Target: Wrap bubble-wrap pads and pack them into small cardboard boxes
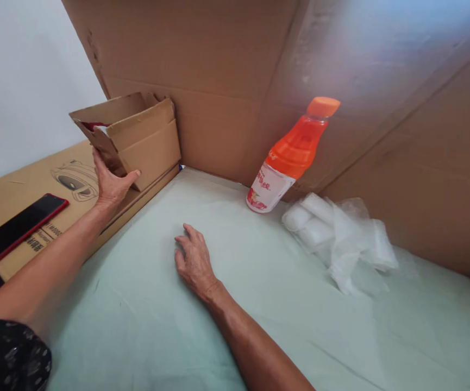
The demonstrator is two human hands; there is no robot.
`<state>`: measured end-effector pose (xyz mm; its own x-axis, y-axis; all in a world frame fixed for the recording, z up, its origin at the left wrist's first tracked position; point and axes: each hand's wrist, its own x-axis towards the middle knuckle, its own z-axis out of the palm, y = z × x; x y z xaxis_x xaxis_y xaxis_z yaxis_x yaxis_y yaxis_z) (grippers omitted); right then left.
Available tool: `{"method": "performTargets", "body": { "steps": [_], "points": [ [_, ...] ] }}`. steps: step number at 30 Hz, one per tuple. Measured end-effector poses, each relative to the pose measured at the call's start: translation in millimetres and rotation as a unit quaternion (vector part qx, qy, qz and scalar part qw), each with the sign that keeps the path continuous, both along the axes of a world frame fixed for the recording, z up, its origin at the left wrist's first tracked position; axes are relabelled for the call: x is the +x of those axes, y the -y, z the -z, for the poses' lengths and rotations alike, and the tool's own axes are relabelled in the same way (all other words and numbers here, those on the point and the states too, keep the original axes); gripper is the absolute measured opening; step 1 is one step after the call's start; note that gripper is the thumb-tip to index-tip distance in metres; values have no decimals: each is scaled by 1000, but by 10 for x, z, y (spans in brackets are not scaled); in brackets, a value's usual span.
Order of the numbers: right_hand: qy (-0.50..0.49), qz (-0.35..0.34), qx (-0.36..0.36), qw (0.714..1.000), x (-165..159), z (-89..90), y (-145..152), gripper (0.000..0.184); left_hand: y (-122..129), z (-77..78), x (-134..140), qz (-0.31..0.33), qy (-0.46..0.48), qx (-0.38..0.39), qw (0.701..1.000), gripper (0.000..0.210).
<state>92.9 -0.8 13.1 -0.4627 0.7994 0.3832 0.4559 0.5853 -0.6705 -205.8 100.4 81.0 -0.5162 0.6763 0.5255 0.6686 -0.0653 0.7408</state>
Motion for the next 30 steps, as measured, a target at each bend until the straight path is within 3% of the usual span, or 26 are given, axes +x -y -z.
{"method": "performTargets", "body": {
  "steps": [4,7,10,12,15,18,21,25,26,28,30],
  "points": [
    [-3,-6,-5,1000,4,15,-17,30,108,-13,164,-36,29,-14,999,122],
    [14,4,-25,1000,-46,-15,-33,31,442,157,474,-10,17,-31,999,109],
    [99,14,-24,995,-134,-84,59,32,1043,459,948,123,-55,-67,989,93],
    [177,12,8,984,-156,-109,171,34,1493,640,1202,241,-84,-130,958,77],
    [253,-5,100,962,-7,-101,400,45,1951,832,1362,304,-95,-167,933,69],
    [288,-6,160,944,386,-127,837,49,2109,956,1460,329,-126,-180,918,68],
    [307,-3,170,936,901,-163,1466,48,2219,1011,1688,359,-210,-157,896,67],
    [256,-2,135,957,1730,-212,2113,34,2482,972,2186,417,-331,-109,839,59],
    [237,23,120,964,1986,-278,2180,27,2558,944,2321,429,-351,-98,827,56],
    [206,157,99,961,2568,-532,2185,23,2698,875,2570,452,-379,-84,803,54],
    [202,329,127,914,3211,-926,2047,31,2806,805,2766,469,-395,-79,786,57]
  ]
}}
